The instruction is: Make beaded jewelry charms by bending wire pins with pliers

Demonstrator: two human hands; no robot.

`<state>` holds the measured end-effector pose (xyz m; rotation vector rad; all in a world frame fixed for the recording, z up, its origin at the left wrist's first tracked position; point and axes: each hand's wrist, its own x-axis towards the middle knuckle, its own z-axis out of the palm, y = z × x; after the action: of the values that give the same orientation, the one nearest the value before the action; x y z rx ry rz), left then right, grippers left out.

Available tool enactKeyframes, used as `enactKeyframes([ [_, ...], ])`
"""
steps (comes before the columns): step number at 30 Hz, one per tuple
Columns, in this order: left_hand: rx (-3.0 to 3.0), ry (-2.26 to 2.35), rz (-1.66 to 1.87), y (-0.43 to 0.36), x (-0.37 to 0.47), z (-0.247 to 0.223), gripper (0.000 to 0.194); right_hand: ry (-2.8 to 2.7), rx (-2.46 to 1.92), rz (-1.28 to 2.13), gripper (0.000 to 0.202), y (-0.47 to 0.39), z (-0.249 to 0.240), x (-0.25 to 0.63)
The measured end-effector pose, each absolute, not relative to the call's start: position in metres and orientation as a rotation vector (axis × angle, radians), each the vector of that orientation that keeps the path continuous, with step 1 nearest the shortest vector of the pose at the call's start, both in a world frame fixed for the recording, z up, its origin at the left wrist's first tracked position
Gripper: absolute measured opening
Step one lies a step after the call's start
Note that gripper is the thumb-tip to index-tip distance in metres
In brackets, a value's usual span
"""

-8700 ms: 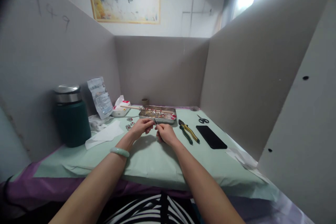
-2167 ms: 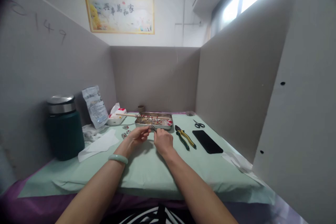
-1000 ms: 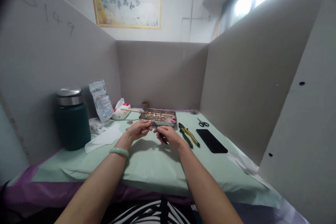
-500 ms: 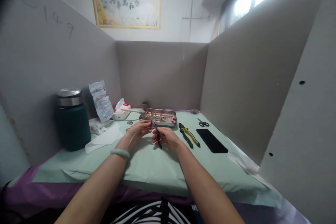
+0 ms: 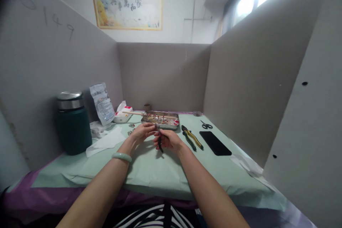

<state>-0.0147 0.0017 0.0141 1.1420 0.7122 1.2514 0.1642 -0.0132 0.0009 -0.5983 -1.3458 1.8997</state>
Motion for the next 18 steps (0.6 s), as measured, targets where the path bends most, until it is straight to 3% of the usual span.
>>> enactKeyframes([
  [18, 1.247, 0.631, 1.243, 0.0001, -0.0136, 0.0137, 0.027, -1.278, -0.538, 2.004, 0.025, -0.0133, 0.0020, 0.1677],
])
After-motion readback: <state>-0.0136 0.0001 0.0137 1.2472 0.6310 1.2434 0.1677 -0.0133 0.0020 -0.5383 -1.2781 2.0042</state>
